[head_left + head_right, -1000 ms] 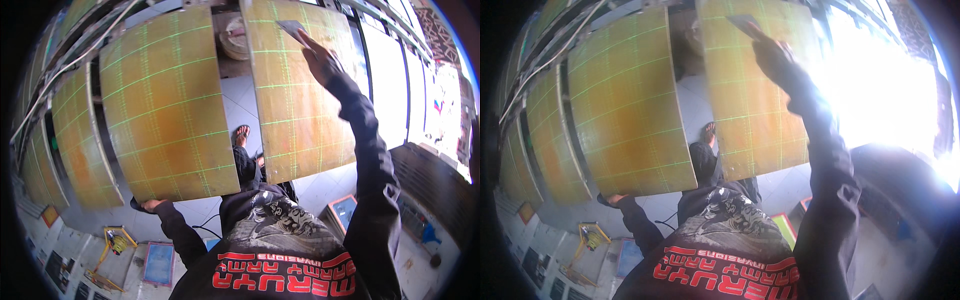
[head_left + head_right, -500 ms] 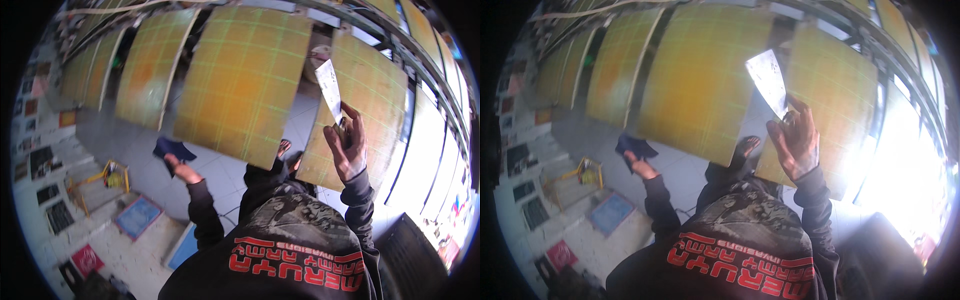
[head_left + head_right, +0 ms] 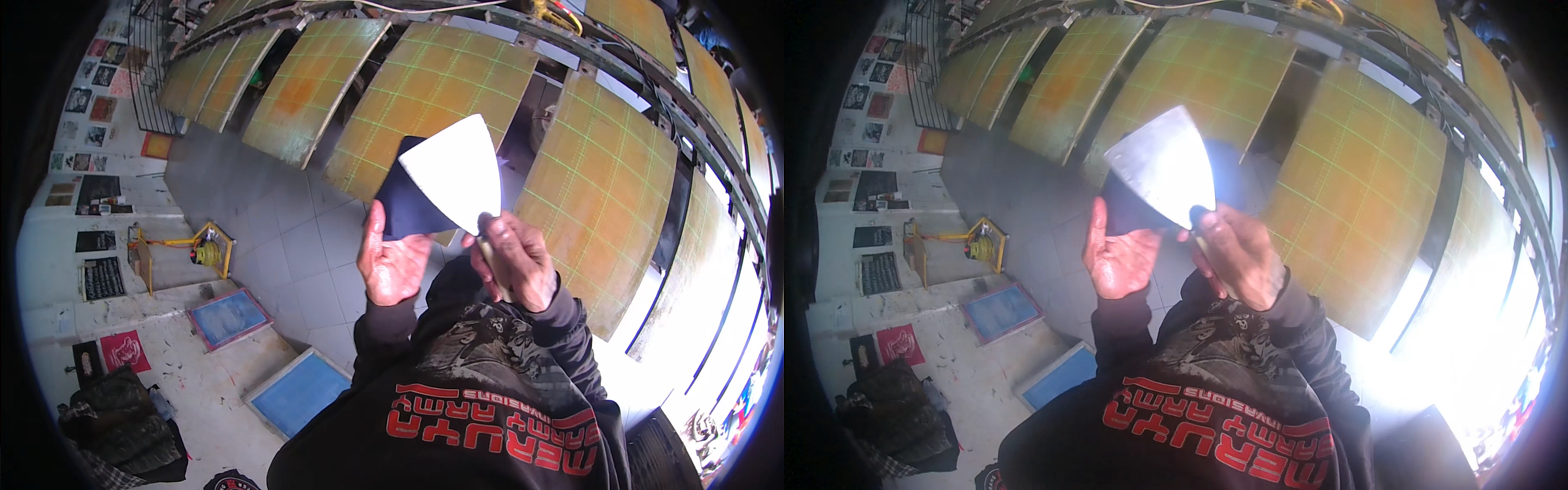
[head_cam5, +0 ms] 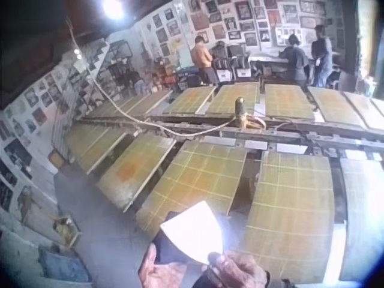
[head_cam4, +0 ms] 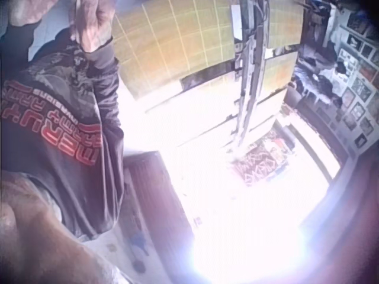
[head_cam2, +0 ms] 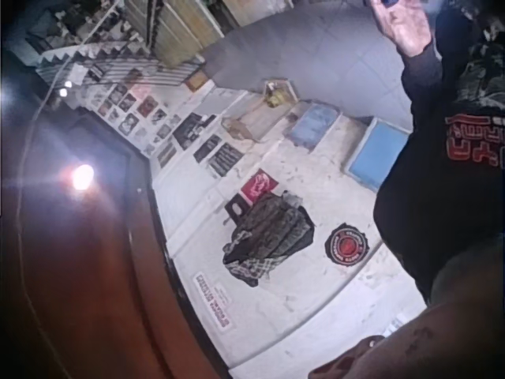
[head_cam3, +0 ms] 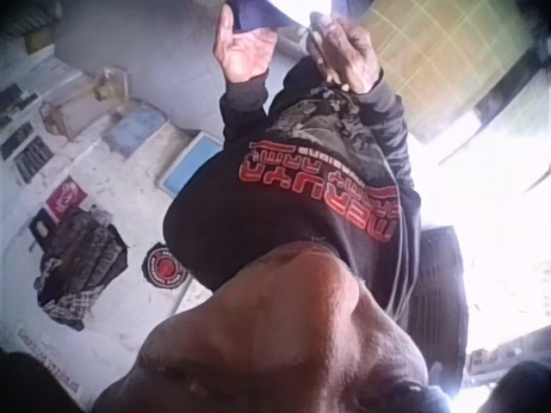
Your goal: The person prepares a printing pallet by spraying a liquid and smoothing it with a metal scraper, then adheres a piece of blue fabric to the pallet and uses the scraper to press it down before removing it.
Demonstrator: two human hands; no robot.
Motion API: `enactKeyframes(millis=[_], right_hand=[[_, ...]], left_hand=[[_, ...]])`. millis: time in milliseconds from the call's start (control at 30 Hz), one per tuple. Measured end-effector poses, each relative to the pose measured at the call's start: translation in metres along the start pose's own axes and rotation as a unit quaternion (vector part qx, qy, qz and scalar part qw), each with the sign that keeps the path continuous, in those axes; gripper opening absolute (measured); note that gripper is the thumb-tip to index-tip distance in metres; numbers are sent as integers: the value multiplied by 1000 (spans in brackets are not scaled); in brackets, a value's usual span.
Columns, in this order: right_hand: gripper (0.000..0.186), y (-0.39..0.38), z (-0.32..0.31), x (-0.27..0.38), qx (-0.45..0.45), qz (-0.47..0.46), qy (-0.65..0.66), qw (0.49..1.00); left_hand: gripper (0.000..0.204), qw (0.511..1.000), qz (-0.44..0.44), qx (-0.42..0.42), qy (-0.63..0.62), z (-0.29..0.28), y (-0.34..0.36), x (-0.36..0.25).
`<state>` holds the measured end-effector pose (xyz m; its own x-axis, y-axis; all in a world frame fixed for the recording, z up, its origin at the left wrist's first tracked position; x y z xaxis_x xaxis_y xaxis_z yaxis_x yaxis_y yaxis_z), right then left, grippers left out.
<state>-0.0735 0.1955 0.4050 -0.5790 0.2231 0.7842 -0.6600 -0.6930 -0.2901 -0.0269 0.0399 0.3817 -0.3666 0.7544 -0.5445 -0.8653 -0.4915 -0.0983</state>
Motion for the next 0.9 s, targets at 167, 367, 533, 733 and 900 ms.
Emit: enactKeyframes(millis=[167, 367, 533, 733, 900], right_hand=[[42, 4, -5, -17, 1, 87, -150, 985], [49, -25, -41, -39, -45, 75, -193, 977], [47, -63, -105, -78, -104, -3, -328, 939], [42, -116, -137, -67, -179, 169, -260, 934], [48, -141, -179, -94, -343, 134, -117, 922]], left_hand=[[48, 990, -82, 38, -106, 29, -12, 18], [53, 973, -168, 33, -155, 16, -13, 35], [51, 973, -197, -14, -122, -18, -6, 48], [48, 986, -135, 29, -93, -10, 13, 24], [49, 973, -172, 66, -142, -6, 12, 33]])
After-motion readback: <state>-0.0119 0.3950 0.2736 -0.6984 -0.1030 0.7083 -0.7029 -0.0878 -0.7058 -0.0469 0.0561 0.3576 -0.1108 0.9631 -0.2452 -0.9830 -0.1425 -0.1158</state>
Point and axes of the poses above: each hand's wrist, its own y-axis towards the middle knuckle, its own z-axis out of the palm, x = y × z, the point moved 5 cm from there along y, towards the middle knuckle, and after that the axes turned 11 degrees about z, right-handed, at the moved point
